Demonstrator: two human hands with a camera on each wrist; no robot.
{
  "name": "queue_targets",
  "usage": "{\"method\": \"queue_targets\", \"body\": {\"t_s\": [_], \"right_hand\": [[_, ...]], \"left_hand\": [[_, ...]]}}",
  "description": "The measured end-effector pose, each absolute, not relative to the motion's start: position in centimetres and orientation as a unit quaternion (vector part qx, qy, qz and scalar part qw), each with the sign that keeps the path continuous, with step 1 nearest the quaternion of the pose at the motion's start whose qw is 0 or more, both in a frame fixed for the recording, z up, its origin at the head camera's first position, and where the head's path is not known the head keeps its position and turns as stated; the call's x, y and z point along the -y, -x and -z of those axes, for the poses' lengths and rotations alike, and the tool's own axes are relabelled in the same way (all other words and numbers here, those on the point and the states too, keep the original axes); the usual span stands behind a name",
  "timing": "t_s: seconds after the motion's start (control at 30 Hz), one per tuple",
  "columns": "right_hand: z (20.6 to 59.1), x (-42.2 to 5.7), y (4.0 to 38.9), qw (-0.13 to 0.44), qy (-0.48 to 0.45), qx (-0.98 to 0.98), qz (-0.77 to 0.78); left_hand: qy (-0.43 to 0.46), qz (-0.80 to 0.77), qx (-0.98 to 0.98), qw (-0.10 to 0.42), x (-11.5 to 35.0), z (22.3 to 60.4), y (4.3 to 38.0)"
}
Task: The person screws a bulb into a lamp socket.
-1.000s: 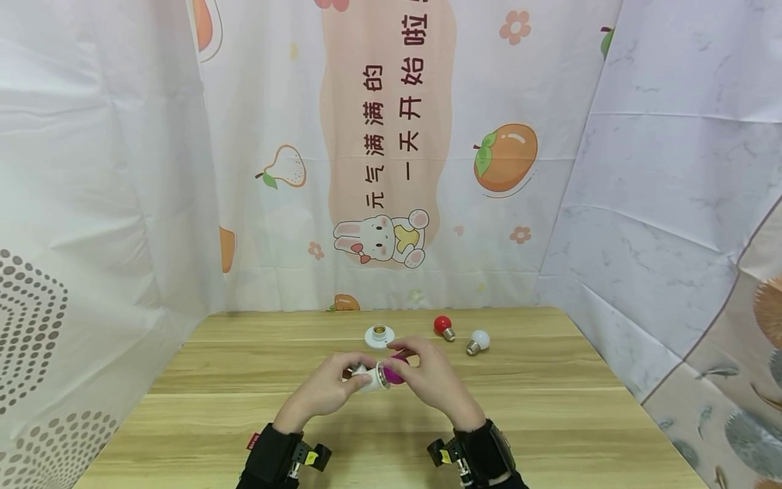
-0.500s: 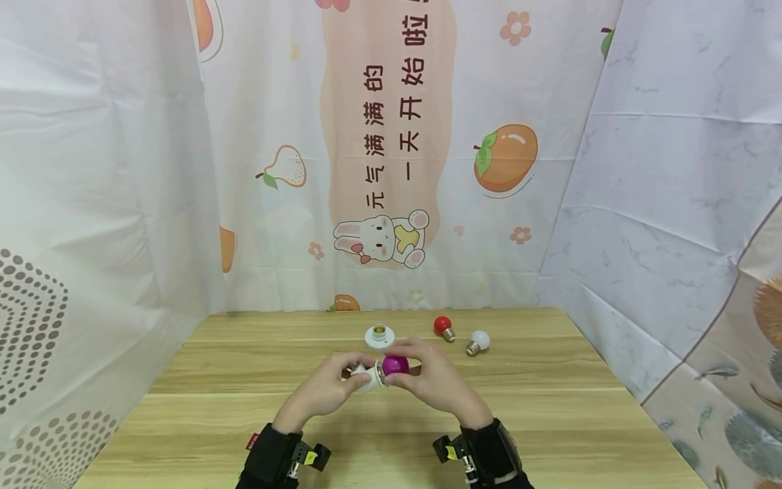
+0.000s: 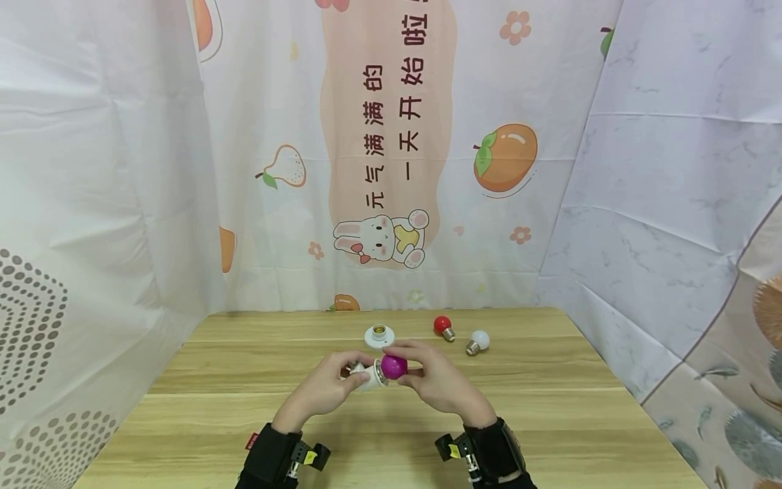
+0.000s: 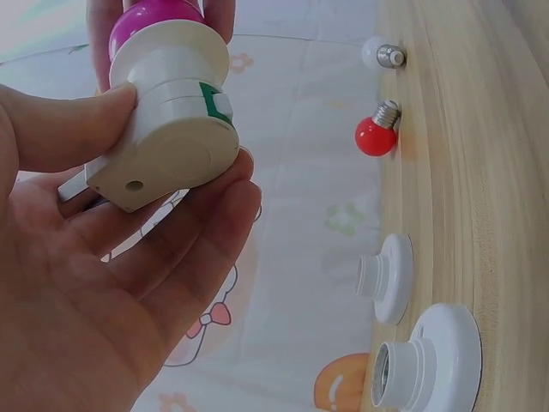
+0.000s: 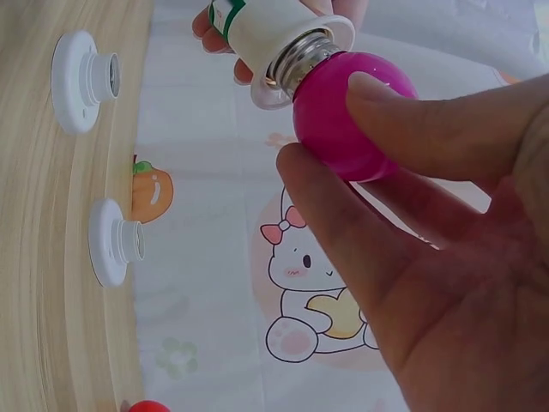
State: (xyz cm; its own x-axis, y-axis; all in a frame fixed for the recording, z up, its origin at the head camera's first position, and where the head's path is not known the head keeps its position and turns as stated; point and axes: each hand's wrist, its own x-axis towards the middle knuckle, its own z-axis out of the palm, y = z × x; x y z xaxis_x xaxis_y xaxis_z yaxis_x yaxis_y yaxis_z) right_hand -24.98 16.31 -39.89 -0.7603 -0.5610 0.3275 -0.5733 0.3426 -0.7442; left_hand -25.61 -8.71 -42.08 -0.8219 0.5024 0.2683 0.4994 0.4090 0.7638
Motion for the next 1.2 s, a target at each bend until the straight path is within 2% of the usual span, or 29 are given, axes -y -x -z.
{"method": "queue_targets", "body": {"t_s": [0.93, 1.2], "right_hand": [[40.14, -15.96, 25.15, 0.004, -0.307, 0.854, -0.420], [40.13, -15.41, 25.17, -0.049, -0.273, 0.830, -0.484]], "left_hand": [[-0.301, -0.446, -0.843, -0.005, 8.73, 42.08, 25.57], [-0.300, -0.449, -0.842, -0.003, 8.73, 41.99, 25.54]]}}
